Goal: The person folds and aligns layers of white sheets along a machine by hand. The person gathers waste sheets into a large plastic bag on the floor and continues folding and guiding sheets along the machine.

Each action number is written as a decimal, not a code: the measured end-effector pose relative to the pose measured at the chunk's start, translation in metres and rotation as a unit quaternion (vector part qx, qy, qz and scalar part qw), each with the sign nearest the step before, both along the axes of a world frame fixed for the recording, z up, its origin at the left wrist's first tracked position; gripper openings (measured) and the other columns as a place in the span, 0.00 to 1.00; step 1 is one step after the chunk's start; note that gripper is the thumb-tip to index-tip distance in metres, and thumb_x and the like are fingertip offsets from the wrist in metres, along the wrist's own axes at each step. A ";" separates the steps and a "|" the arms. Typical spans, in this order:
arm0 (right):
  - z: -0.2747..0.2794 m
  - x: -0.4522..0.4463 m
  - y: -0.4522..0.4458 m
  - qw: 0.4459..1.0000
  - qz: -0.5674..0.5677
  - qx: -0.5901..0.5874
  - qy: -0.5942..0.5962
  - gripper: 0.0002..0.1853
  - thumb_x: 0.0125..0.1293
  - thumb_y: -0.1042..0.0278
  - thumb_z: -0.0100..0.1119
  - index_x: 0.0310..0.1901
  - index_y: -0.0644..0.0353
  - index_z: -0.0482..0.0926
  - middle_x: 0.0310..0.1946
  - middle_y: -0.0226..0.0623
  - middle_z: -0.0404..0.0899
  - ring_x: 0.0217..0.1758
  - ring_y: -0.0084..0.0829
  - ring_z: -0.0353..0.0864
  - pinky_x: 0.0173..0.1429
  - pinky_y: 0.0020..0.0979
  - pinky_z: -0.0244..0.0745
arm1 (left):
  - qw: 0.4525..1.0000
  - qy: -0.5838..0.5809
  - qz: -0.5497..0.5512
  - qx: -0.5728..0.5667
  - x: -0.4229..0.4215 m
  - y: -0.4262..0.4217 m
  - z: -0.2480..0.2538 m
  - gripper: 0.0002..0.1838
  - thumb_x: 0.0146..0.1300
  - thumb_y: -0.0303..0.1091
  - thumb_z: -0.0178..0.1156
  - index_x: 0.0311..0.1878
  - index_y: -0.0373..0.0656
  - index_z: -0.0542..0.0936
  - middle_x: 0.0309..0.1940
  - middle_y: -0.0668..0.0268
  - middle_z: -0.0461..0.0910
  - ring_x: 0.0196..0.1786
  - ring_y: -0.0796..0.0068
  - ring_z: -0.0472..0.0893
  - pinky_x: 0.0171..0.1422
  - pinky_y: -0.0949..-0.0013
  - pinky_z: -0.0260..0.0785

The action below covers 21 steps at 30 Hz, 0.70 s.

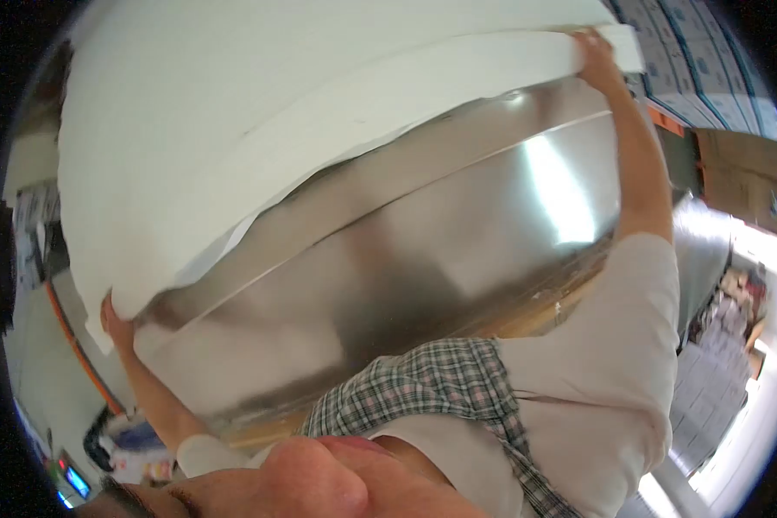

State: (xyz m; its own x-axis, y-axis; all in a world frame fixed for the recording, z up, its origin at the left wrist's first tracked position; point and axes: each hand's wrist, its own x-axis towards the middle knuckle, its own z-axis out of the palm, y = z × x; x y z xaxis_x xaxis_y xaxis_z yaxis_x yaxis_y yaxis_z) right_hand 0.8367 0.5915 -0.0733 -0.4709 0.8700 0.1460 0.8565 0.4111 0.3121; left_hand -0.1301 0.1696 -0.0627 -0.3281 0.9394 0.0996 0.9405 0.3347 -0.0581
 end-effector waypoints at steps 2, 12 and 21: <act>0.005 0.019 0.005 0.995 0.042 0.085 -0.008 0.37 0.37 0.73 0.66 0.56 0.53 0.65 0.54 0.39 0.66 0.64 0.43 0.57 0.65 0.43 0.53 | 0.998 0.051 -0.020 0.007 -0.005 -0.008 0.007 0.34 0.39 0.29 0.62 0.55 0.43 0.67 0.53 0.53 0.68 0.59 0.54 0.63 0.63 0.58 0.56; 0.162 0.082 -0.024 0.993 0.018 0.112 0.046 0.39 0.42 0.70 0.66 0.60 0.48 0.60 0.60 0.45 0.60 0.65 0.44 0.56 0.64 0.40 0.58 | 0.987 0.063 0.002 0.147 0.003 -0.061 0.138 0.33 0.40 0.31 0.67 0.53 0.40 0.69 0.53 0.52 0.68 0.57 0.53 0.67 0.60 0.60 0.60; 0.110 0.114 -0.182 0.999 0.033 0.000 0.043 0.34 0.43 0.67 0.65 0.56 0.51 0.65 0.59 0.47 0.59 0.64 0.45 0.56 0.64 0.41 0.57 | 0.996 0.061 -0.001 0.060 0.082 -0.194 0.107 0.31 0.42 0.33 0.62 0.54 0.42 0.69 0.56 0.52 0.65 0.60 0.52 0.63 0.64 0.56 0.52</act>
